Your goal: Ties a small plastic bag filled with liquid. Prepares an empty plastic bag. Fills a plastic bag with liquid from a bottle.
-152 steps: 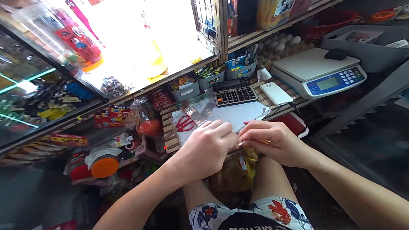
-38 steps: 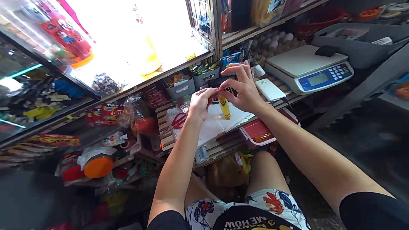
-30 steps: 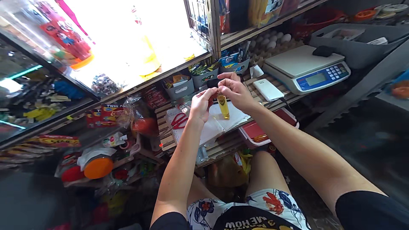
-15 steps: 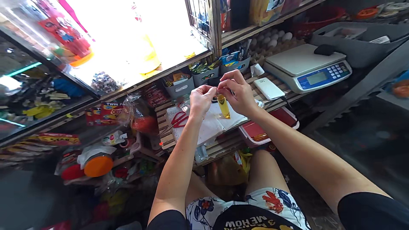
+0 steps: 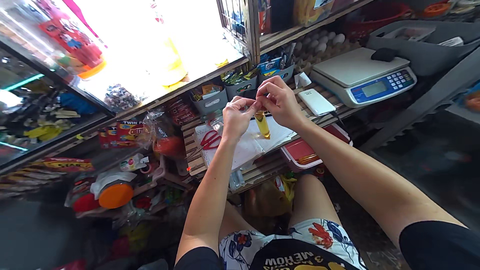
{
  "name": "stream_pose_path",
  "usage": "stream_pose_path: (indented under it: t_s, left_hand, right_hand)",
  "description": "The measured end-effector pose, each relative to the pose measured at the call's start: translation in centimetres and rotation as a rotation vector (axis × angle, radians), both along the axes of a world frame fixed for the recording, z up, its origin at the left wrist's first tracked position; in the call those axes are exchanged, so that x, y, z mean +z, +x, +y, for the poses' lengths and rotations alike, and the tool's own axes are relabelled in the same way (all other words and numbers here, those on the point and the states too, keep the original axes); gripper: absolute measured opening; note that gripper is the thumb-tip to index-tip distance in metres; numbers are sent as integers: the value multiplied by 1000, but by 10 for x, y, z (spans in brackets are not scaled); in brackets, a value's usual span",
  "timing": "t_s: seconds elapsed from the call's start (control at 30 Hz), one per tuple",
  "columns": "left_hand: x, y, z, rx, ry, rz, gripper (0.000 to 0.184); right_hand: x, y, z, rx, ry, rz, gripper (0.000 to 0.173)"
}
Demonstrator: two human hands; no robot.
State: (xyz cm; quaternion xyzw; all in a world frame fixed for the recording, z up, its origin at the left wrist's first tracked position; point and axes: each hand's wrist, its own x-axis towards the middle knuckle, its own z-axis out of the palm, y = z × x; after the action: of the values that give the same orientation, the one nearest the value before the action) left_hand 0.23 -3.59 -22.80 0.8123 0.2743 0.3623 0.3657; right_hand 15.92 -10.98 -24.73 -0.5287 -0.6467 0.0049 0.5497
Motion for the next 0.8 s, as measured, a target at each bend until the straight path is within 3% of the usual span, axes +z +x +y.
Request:
stream_pose_path:
  t_s: [0.4, 0.5, 0.63, 0.8]
  left_hand:
    - [-4, 6, -15, 42, 74, -48, 13]
    - [3, 9, -14, 22, 145, -61, 11]
    - [0, 18, -11, -18, 138, -206, 14]
    - [-6, 15, -25, -19, 251, -298, 12]
  right_hand:
    - [19, 3, 1, -69, 101, -181, 14]
    - [10, 3, 3, 54, 73, 26, 18]
    - [-14, -7, -5, 250, -147, 459, 43]
    - [-21, -25, -23, 173, -85, 521, 29]
